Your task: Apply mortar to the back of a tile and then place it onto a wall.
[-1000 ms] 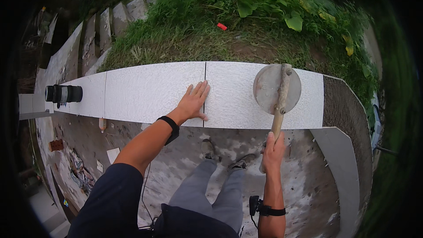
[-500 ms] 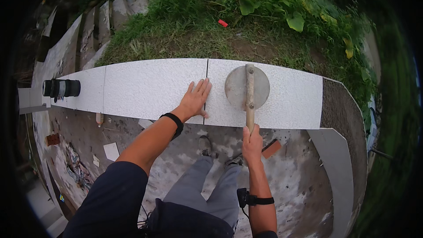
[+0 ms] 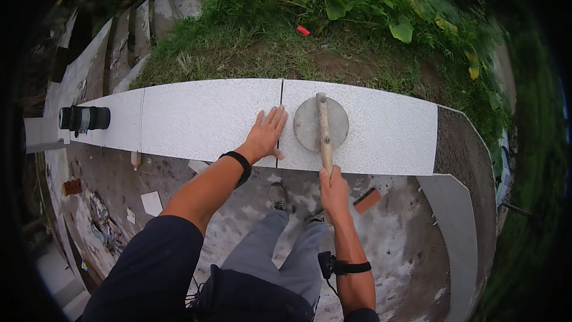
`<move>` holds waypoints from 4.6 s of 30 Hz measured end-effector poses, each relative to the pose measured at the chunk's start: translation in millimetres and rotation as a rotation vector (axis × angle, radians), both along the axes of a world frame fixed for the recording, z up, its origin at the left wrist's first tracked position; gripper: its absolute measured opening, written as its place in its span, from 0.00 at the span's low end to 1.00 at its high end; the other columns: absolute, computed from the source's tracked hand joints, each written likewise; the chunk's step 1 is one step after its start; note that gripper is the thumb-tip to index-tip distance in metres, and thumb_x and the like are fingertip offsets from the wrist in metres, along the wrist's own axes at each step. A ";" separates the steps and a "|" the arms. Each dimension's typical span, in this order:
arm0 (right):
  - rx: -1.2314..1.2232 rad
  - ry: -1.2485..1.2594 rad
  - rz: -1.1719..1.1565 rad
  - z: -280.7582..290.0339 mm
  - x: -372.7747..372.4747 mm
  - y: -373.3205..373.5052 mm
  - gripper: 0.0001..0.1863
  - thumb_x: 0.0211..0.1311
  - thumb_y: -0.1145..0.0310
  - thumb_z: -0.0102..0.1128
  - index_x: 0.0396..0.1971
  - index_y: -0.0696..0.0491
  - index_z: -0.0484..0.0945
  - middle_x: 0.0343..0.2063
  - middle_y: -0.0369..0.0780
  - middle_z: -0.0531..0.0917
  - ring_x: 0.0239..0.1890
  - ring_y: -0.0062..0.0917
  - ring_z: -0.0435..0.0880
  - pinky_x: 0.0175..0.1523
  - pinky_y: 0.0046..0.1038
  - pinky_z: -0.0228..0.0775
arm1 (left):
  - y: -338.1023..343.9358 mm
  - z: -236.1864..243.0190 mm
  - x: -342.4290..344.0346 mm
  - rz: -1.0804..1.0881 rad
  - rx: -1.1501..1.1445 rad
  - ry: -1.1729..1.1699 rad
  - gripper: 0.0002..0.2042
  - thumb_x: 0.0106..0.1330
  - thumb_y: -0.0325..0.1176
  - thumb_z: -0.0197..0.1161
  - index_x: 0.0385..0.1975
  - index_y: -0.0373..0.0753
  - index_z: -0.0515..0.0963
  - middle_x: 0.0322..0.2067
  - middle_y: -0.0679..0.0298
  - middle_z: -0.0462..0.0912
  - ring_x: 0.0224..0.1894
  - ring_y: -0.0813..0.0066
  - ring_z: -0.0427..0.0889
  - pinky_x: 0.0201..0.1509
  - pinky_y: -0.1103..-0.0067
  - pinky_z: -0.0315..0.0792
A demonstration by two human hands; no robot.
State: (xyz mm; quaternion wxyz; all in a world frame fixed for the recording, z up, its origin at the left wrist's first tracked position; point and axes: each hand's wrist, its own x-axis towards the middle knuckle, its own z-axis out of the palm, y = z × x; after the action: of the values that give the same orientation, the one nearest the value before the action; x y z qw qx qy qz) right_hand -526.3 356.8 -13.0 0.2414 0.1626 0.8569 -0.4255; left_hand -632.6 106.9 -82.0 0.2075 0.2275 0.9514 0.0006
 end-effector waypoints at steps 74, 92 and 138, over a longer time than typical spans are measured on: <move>0.066 0.186 -0.007 -1.0 32.2 3.4 0.17 0.75 0.56 0.48 0.39 0.57 0.69 0.22 0.52 0.79 0.27 0.51 0.80 0.32 0.47 0.66 | 13.4 5.2 -0.5 0.012 -0.150 -0.038 0.68 0.38 0.62 0.79 0.75 0.32 0.45 0.77 0.51 0.44 0.78 0.56 0.46 0.74 0.51 0.50; 0.052 0.135 -0.005 -4.3 39.5 3.3 0.18 0.75 0.55 0.48 0.39 0.58 0.69 0.22 0.53 0.80 0.29 0.54 0.80 0.35 0.49 0.67 | 7.0 -6.0 1.9 0.040 -0.061 -0.029 0.68 0.35 0.58 0.82 0.74 0.30 0.46 0.76 0.48 0.43 0.78 0.54 0.46 0.75 0.54 0.51; -0.050 0.068 -0.223 14.3 64.4 122.5 0.18 0.75 0.56 0.50 0.36 0.59 0.70 0.18 0.40 0.75 0.15 0.25 0.74 0.21 0.32 0.70 | 128.2 -1.4 51.1 -0.270 0.061 0.106 0.52 0.47 0.49 0.79 0.73 0.42 0.58 0.72 0.45 0.57 0.73 0.44 0.58 0.74 0.56 0.58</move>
State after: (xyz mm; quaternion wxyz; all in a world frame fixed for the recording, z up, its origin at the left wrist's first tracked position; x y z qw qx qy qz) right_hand -461.8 479.3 1.3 0.1672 0.2363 0.8302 -0.4765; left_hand -581.5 235.0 -83.5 0.1483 0.3593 0.9213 -0.0106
